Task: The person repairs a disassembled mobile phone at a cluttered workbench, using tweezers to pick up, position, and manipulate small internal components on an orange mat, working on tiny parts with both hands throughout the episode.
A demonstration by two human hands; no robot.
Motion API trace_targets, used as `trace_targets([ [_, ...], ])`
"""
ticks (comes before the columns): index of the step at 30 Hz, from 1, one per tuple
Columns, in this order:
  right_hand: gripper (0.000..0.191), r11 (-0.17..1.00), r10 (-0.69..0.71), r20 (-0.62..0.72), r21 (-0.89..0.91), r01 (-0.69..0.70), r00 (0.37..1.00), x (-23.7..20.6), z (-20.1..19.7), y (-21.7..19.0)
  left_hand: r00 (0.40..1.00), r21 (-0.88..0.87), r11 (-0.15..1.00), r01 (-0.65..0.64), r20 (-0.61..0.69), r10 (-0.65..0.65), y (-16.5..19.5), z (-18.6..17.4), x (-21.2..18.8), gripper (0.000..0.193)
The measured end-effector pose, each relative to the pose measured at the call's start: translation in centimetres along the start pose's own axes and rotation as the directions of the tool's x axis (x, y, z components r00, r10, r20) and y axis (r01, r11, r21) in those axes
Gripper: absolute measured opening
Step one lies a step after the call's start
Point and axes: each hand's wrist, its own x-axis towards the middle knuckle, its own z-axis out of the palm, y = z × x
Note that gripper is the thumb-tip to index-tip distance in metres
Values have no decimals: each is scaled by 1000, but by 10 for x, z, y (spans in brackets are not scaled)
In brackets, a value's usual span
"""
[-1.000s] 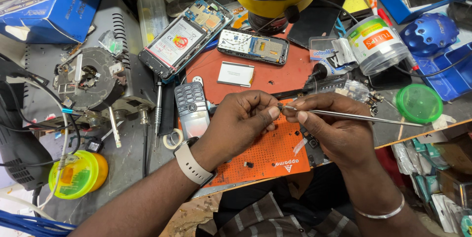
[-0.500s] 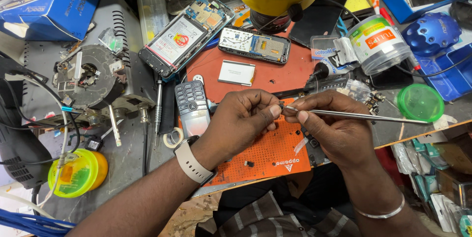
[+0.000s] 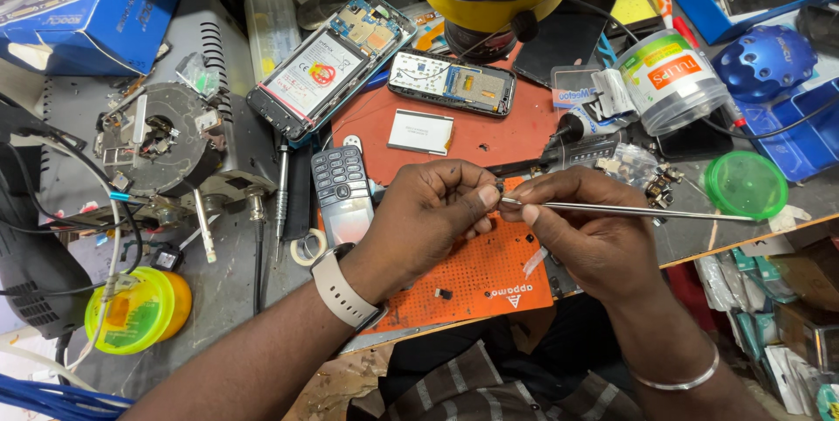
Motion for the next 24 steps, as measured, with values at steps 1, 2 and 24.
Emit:
trace_targets([
  [1,10,1000,-9,-6,30,9,1000,0,0,1,1000,8,1000,6,-5,-5,0,0,-1,18],
  [2,10,997,-12,-25,71,14,1000,0,0,2,1000,18,1000,17,-15,-17,0,1,-2,18],
  [24,16,999,-44,-32,26,44,999,-1,-1,1,998,-46,997,58,-16,-59,4,-3,2,18],
])
